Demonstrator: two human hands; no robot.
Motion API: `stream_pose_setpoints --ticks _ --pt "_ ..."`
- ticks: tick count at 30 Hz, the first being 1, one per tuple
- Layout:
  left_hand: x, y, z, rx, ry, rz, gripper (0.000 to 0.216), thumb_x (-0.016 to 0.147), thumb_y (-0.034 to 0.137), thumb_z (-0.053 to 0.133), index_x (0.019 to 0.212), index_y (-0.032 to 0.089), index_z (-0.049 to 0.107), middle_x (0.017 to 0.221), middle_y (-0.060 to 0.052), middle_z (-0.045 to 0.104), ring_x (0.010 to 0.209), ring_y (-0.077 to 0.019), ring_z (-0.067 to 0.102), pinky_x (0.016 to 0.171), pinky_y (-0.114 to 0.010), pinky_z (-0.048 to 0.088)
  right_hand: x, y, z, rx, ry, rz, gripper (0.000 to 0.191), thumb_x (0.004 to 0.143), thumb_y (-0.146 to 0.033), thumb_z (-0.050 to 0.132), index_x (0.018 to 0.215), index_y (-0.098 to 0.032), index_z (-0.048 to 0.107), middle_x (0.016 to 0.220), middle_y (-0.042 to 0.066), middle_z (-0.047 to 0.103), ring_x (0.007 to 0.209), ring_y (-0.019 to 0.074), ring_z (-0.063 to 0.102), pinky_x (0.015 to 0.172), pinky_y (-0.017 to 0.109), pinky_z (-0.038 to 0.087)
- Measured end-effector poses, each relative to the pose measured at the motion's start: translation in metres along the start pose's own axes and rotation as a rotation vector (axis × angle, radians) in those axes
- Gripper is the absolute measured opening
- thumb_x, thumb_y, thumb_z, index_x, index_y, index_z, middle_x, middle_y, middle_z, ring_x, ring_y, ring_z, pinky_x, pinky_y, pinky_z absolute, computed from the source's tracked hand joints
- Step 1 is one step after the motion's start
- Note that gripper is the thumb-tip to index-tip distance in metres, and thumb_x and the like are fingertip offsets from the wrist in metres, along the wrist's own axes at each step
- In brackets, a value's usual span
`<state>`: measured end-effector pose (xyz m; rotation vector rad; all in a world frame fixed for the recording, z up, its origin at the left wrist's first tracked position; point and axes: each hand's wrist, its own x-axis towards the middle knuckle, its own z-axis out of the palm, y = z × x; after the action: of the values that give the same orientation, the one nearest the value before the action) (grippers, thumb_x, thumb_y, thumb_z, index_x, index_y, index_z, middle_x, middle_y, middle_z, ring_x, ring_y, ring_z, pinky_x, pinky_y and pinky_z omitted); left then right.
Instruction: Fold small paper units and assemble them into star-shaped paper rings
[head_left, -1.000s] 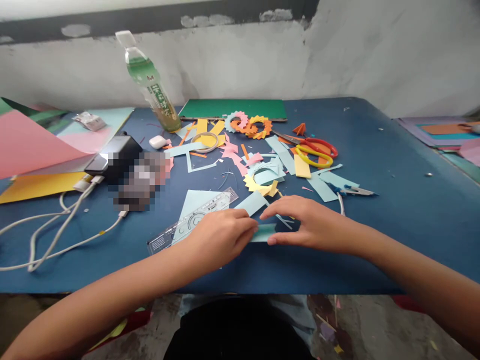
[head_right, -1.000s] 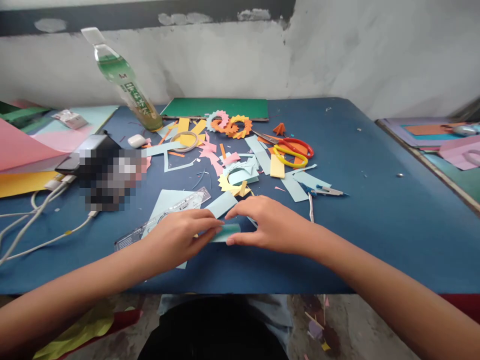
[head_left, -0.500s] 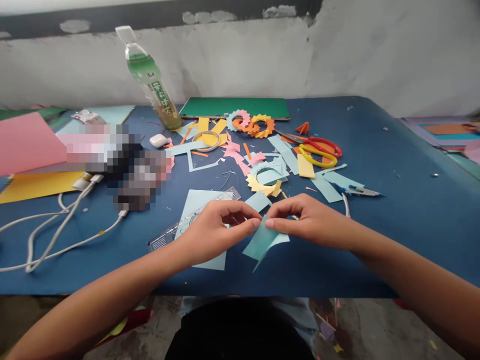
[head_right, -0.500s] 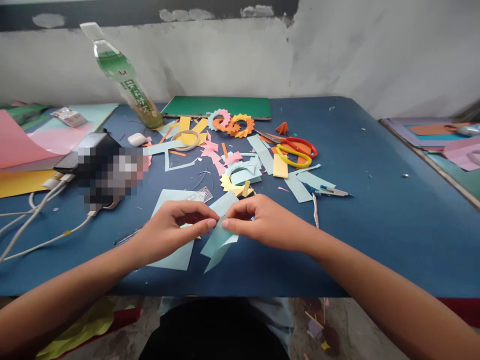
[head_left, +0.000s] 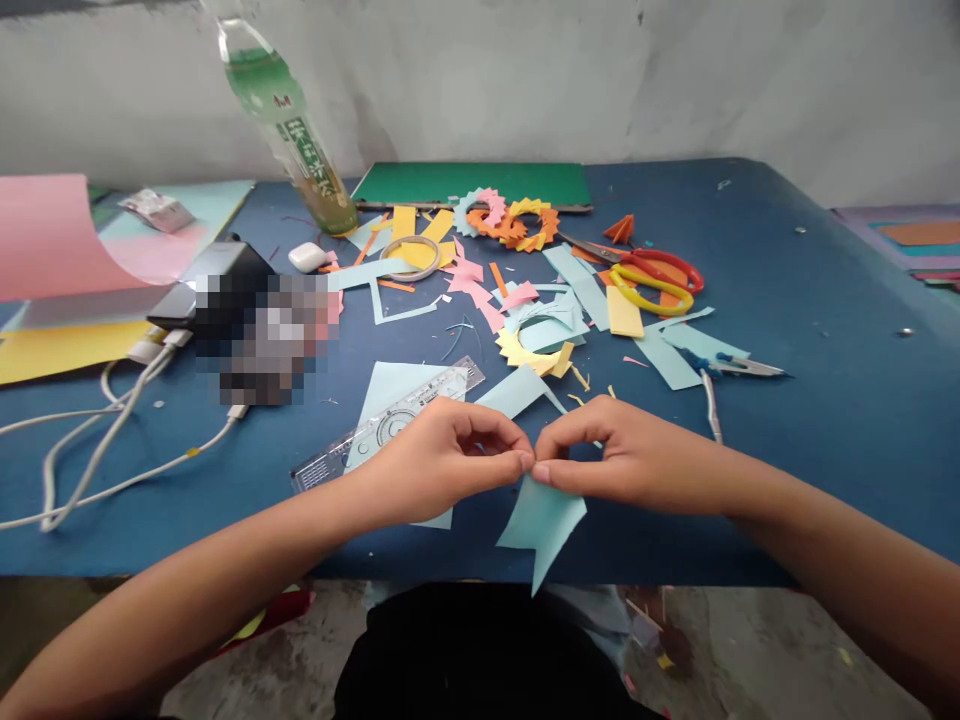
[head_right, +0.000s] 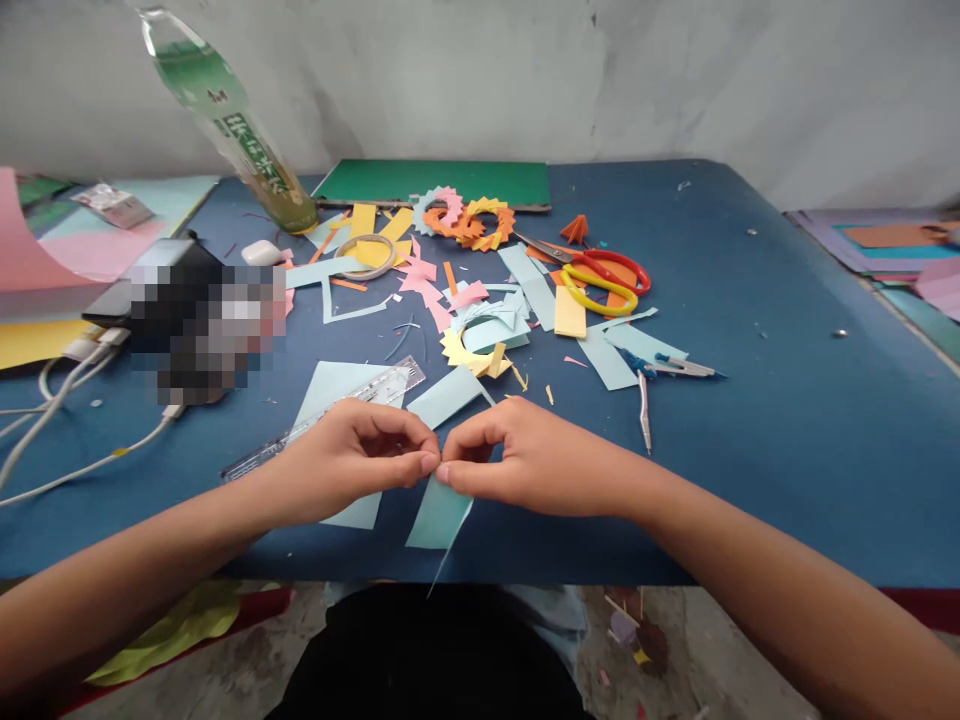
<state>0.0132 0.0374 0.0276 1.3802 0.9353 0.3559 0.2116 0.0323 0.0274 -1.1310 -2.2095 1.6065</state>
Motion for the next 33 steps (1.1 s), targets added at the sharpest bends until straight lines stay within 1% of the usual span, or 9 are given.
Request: stream_pose_setpoints --ticks 6,11,15,21,26,29,33 --pt "-0.0018 0.0022 0.0006 -0.093 -0.003 -0.04 0.012 0.076 0.022 0.063 0.072 0.011 0.065 0.057 0.004 0.054 0.054 -0.005 0.044 0.05 -0.015 0.034 -0.0022 -0.001 -0.0004 0.027 0.01 -0.025 0.025 0.086 -0.034 0.051 0.07 -0.017 0.059 0.059 -0.005 0.043 0.056 0.0076 0.036 0.051 0.02 0.029" --pt "-0.0028 0.0032 0.0008 -0.101 0.012 -0.026 0.013 0.077 0.023 0.063 0.072 0.012 0.067 0.058 0.003 0.056 0.056 -0.0055 0.048 0.051 -0.015 0.037 -0.0029 -0.0006 -0.0015 0.029 0.032 -0.047 0.026 0.087 -0.036 0.05 0.074 -0.017 0.061 0.063 -0.004 0.05 0.058 0.008 0.041 0.053 0.02 0.032" --pt "-0.0045 0.004 0.0012 -0.032 0.048 -0.004 0.012 0.076 0.024 0.064 0.073 0.012 0.067 0.058 0.002 0.058 0.055 -0.0063 0.05 0.05 -0.015 0.039 -0.0032 -0.0021 -0.0011 0.003 0.055 -0.032 0.023 0.085 -0.033 0.053 0.073 -0.017 0.063 0.061 -0.004 0.053 0.057 0.0084 0.043 0.053 0.021 0.033" --pt "-0.0056 0.0044 0.0025 0.106 0.025 -0.004 0.011 0.074 0.022 0.063 0.071 0.013 0.066 0.055 0.004 0.055 0.048 -0.0044 0.044 0.042 -0.012 0.033 -0.0046 -0.0022 0.0009 -0.032 0.023 0.006 0.023 0.083 -0.033 0.052 0.072 -0.017 0.065 0.06 -0.003 0.054 0.056 0.0089 0.044 0.05 0.021 0.032" --pt "-0.0068 0.0073 0.0045 0.174 0.024 0.01 0.009 0.074 0.019 0.061 0.071 0.012 0.066 0.057 0.003 0.057 0.05 -0.0056 0.051 0.044 -0.012 0.038 -0.0045 -0.0003 0.0029 -0.038 0.004 0.022 0.022 0.081 -0.031 0.053 0.07 -0.016 0.064 0.059 -0.003 0.053 0.057 0.0092 0.044 0.051 0.021 0.032" --pt "-0.0069 0.0078 0.0059 0.166 0.023 -0.003 0.007 0.073 0.016 0.06 0.068 0.012 0.065 0.055 0.004 0.056 0.049 -0.0046 0.05 0.044 -0.011 0.037 -0.0037 0.0002 0.0038 -0.041 -0.002 0.013 0.02 0.081 -0.029 0.053 0.069 -0.016 0.063 0.06 -0.003 0.052 0.057 0.0089 0.044 0.051 0.021 0.032" --pt "-0.0064 0.0055 0.0073 0.099 0.025 -0.022 0.008 0.072 0.014 0.059 0.066 0.012 0.064 0.051 0.005 0.054 0.046 -0.0034 0.049 0.042 -0.01 0.036 -0.0032 -0.0001 0.0043 -0.027 0.002 -0.002 0.021 0.083 -0.028 0.051 0.068 -0.016 0.06 0.059 -0.004 0.05 0.056 0.0078 0.042 0.05 0.02 0.031"
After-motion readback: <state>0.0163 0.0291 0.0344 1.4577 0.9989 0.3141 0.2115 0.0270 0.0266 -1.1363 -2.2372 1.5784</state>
